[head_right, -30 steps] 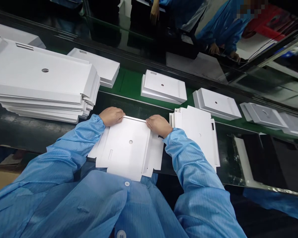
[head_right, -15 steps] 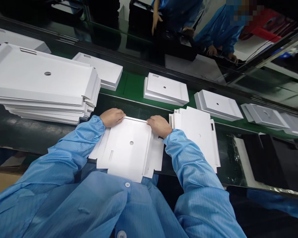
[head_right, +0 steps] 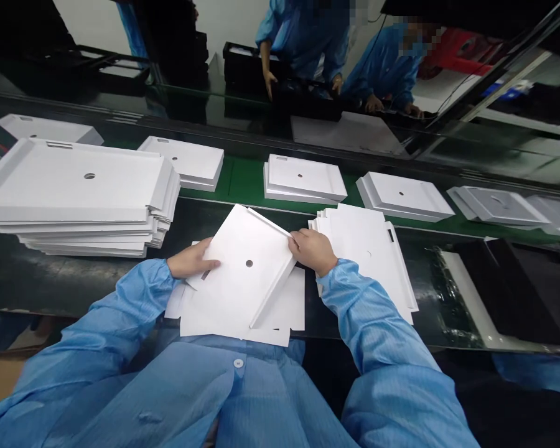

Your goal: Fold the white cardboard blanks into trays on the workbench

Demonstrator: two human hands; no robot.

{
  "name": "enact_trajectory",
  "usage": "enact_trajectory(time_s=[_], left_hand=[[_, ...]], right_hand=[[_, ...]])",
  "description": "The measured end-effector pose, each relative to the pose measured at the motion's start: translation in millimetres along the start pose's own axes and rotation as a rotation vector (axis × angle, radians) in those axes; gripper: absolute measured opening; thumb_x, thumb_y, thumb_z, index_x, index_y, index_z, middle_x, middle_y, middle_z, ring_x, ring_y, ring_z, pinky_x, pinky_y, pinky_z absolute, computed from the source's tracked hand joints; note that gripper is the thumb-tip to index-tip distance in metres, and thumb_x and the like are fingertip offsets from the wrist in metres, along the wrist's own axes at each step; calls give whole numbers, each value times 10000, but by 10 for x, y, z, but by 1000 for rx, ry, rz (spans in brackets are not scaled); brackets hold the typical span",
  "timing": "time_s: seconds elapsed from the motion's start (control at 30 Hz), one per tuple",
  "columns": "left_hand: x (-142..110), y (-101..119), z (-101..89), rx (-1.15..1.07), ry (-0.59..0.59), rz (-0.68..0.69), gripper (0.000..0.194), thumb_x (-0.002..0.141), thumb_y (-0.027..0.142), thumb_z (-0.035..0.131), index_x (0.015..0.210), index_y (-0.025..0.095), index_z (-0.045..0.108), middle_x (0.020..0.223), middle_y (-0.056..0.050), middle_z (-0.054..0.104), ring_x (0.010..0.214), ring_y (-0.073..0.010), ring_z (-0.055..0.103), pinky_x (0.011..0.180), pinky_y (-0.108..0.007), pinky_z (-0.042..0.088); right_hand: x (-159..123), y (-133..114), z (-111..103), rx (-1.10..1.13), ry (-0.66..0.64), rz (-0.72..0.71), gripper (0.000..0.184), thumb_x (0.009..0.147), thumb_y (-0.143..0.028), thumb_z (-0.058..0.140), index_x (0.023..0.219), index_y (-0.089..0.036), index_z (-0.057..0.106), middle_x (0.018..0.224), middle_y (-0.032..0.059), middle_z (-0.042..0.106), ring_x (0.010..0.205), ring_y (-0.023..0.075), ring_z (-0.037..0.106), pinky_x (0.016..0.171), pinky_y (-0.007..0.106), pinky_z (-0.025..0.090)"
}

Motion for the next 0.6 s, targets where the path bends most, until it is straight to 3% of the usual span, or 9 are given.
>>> enact_trajectory(time_s=[0.13, 0.2, 0.33, 0.4, 0.47, 0.5, 0.57, 0.6], left_hand=[[-43, 93, -135, 77, 65, -46, 503, 830, 428, 629, 1290, 235, 558, 1144, -36, 714, 905, -220, 703, 801, -329, 559], [10, 202, -263, 300, 71, -78, 430, 849, 396, 602, 1259, 265, 595, 1162, -32, 714, 969, -242, 697, 842, -337, 542], [210, 407, -400, 739, -54, -126, 375, 856, 341, 599, 1226, 291, 634, 1212, -57, 709, 1148, -302, 645, 954, -385, 487], [325, 462, -381, 807, -119, -121, 382, 861, 326, 588, 1239, 288, 627, 1227, -64, 704, 1148, -300, 645, 951, -381, 486], [419, 473, -334, 808, -150, -105, 386, 857, 318, 586, 1239, 280, 626, 1245, -64, 695, 1138, -288, 648, 937, -363, 492], [453, 463, -310, 795, -152, -94, 379, 852, 312, 586, 1226, 273, 632, 1245, -62, 692, 1127, -277, 650, 926, -350, 496], [489, 416, -275, 754, -131, -66, 348, 842, 292, 584, 1182, 257, 652, 1224, -56, 695, 1092, -254, 657, 896, -323, 506], [494, 382, -264, 733, -115, -49, 329, 837, 282, 583, 1155, 249, 661, 1204, -52, 700, 1072, -245, 661, 882, -315, 511]], right_hand=[[-212, -33, -219, 7, -76, -9, 408, 1002, -364, 402, 837, -172, 723, 818, 78, 680, 779, 196, 614, 651, 306, 328], [-324, -123, -310, 24, -168, -40, 413, 989, -388, 437, 757, -183, 709, 789, 66, 678, 743, 185, 606, 618, 304, 300], [-436, -370, -378, 103, -277, -99, 464, 989, -453, 452, 684, -199, 692, 759, 56, 677, 749, 192, 616, 605, 306, 299], [-379, -449, -360, 179, -210, -30, 416, 985, -471, 467, 786, -203, 714, 836, 59, 693, 809, 203, 630, 645, 304, 347], [-262, -465, -307, 274, -104, 110, 351, 959, -483, 522, 1025, -193, 710, 1003, 79, 703, 889, 215, 636, 716, 303, 398], [-193, -460, -262, 322, -79, 176, 410, 933, -502, 563, 1165, -181, 667, 1091, 97, 692, 912, 220, 635, 739, 304, 415], [-49, -442, -145, 415, -112, 248, 550, 899, -511, 609, 1314, -152, 578, 1147, 120, 678, 914, 222, 631, 740, 305, 429], [19, -434, -84, 459, -153, 249, 537, 899, -489, 611, 1312, -148, 575, 1107, 112, 686, 895, 217, 628, 722, 299, 426]])
Point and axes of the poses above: each hand's wrist, its own x-axis towards the middle knuckle, its own z-axis out of the palm, y = z × x, the point moved 3 cm from there along x, towards the middle knuckle
